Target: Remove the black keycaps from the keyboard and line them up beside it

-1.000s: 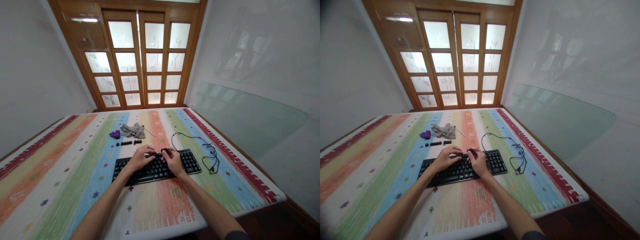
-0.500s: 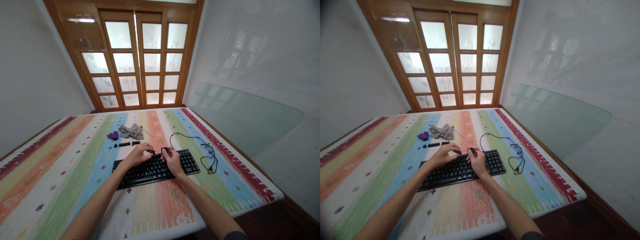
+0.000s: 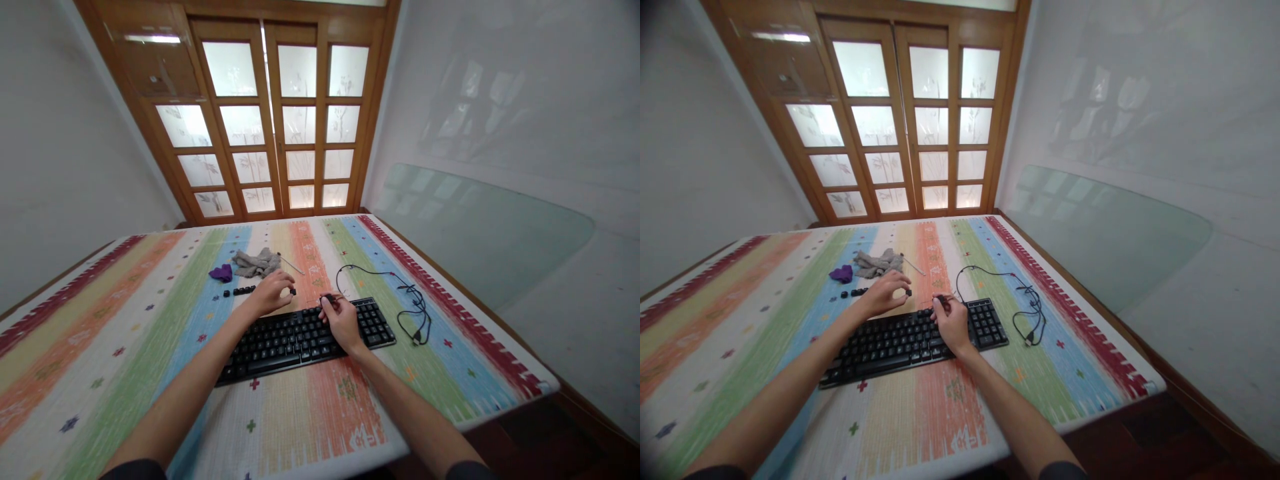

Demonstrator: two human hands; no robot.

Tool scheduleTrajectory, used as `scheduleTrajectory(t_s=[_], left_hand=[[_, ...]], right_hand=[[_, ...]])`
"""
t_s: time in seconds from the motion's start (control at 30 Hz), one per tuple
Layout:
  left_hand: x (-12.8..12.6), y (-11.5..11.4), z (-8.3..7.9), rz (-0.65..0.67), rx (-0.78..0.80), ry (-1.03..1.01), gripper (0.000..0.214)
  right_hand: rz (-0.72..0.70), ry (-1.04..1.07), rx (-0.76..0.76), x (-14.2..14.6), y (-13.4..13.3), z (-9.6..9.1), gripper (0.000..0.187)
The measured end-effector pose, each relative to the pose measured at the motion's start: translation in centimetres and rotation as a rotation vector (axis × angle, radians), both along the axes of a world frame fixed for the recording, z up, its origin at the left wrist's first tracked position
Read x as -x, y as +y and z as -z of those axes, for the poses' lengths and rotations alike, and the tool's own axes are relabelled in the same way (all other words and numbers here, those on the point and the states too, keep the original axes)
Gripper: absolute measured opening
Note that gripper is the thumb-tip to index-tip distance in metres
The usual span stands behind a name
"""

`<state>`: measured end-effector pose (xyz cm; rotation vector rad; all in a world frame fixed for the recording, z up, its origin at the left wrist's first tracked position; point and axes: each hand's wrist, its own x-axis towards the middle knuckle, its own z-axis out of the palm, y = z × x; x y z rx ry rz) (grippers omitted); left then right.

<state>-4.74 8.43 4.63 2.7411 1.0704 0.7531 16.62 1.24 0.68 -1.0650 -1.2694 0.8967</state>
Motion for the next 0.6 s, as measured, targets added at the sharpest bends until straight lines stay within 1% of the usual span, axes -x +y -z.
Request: scheduleTrajectory(t_s=[0.13, 0.23, 0.43, 0.6], left_hand=[[1.3, 2.5, 0.2, -0.054, -0.014, 0.127, 0.011], [2.0, 3.7, 0.6, -0.079, -0.009, 0.210, 0.010], [2.7, 4.6, 1.4, -0.091, 0.041, 0.299, 0.011], [2.8, 5.2, 2.1, -0.106, 0.061, 0.317, 0.010]], right_hand=[[-0.002, -0.016, -0.003, 0.0, 0.0, 0.0, 0.034], [-0.010, -0.018, -0.013, 0.1, 0.1, 0.0, 0.032], [0.008, -0.032, -0.035, 0.0, 0.1, -0.3, 0.032], [0.008, -0.032, -0.047, 0.0, 0.0, -0.4, 0.030]])
